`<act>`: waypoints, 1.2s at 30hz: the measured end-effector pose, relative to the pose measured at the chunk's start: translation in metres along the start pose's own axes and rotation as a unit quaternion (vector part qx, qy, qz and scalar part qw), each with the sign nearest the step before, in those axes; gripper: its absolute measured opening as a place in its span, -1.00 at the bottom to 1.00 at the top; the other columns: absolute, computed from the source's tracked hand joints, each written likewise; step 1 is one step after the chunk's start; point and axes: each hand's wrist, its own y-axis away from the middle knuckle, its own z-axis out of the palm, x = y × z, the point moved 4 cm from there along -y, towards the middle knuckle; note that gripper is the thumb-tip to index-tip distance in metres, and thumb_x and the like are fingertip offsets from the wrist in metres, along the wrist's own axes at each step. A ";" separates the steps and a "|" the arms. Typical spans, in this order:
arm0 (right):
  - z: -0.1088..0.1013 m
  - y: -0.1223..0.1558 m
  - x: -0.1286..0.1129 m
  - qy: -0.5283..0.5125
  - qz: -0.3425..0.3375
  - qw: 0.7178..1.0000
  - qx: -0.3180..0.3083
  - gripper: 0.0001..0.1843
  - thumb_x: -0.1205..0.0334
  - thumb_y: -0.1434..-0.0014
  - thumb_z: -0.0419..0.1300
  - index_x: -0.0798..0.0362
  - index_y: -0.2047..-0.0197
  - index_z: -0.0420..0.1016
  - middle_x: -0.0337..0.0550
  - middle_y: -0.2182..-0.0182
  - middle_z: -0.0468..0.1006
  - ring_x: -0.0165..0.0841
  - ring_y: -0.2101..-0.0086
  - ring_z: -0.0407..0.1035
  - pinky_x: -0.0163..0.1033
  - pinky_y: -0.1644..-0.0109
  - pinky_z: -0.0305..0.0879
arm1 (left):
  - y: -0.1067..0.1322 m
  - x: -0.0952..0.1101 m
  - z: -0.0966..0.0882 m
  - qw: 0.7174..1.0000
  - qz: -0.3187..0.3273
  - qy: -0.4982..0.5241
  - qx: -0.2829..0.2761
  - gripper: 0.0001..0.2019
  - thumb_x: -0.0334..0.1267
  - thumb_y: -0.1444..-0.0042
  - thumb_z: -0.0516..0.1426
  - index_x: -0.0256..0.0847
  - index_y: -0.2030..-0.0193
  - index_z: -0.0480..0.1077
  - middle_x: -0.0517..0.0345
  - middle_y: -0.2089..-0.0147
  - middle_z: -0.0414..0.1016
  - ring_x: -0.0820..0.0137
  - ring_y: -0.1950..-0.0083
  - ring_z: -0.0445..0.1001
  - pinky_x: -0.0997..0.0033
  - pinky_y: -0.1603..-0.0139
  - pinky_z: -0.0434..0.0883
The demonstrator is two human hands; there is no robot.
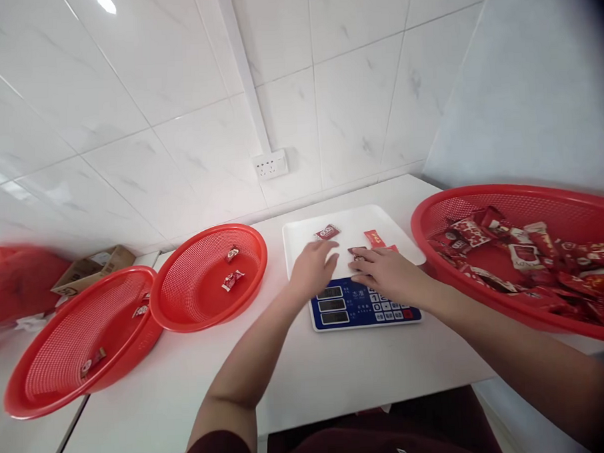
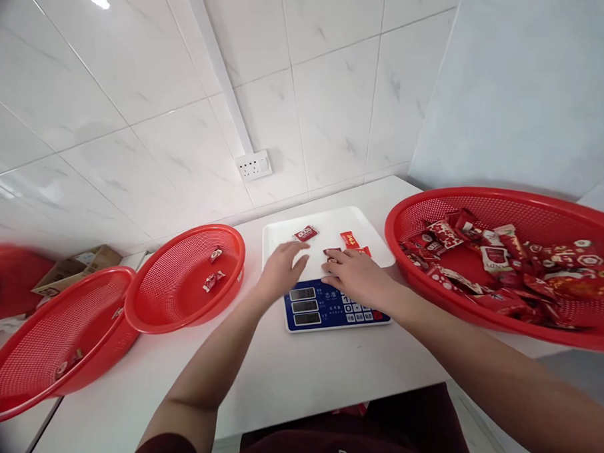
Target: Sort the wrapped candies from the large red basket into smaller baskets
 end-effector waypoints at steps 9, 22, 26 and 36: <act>-0.016 -0.007 0.026 -0.073 0.143 0.983 0.084 -0.77 0.36 -0.20 -0.07 0.04 0.17 0.38 -0.08 0.08 0.47 -0.29 0.25 0.42 -0.22 0.26 0.29 | -0.080 -0.036 0.018 0.989 -0.081 -0.107 -0.058 -0.67 -0.15 -0.22 0.09 -0.23 -0.08 0.32 -0.01 -0.08 0.38 0.29 0.00 0.44 0.12 0.03 0.44; -0.002 -0.024 0.051 0.021 0.156 0.987 0.023 -0.50 0.03 -0.25 -0.08 -0.02 -0.19 0.31 -0.01 -0.14 0.35 -0.01 -0.03 0.27 0.04 0.04 0.27 | 0.028 -0.076 -0.099 0.967 -0.206 -0.118 0.097 -0.74 -0.36 -0.19 0.00 -0.16 0.04 0.42 -0.09 0.08 0.46 0.05 -0.02 0.39 0.00 0.03 0.34; -0.002 -0.034 0.054 -0.028 0.159 0.986 0.035 -0.59 0.20 -0.21 -0.06 0.05 -0.08 0.39 0.02 0.04 0.48 -0.14 0.11 0.38 -0.12 0.13 0.30 | 0.064 -0.091 -0.112 0.959 -0.230 -0.054 0.154 -0.78 -0.33 -0.13 0.06 -0.21 0.09 0.43 -0.17 -0.04 0.41 -0.06 -0.22 0.21 -0.10 -0.13 0.22; -0.024 -0.023 -0.080 -0.246 -0.032 0.961 0.123 -0.73 0.17 -0.20 0.03 -0.02 0.06 0.42 -0.14 0.18 0.54 -0.30 0.22 0.40 -0.23 0.18 0.33 | 0.076 0.009 -0.002 0.712 -0.230 0.663 0.024 -0.47 0.21 -0.22 -0.16 -0.08 -0.12 0.24 -0.02 -0.06 0.43 0.29 0.03 0.49 0.28 0.14 0.47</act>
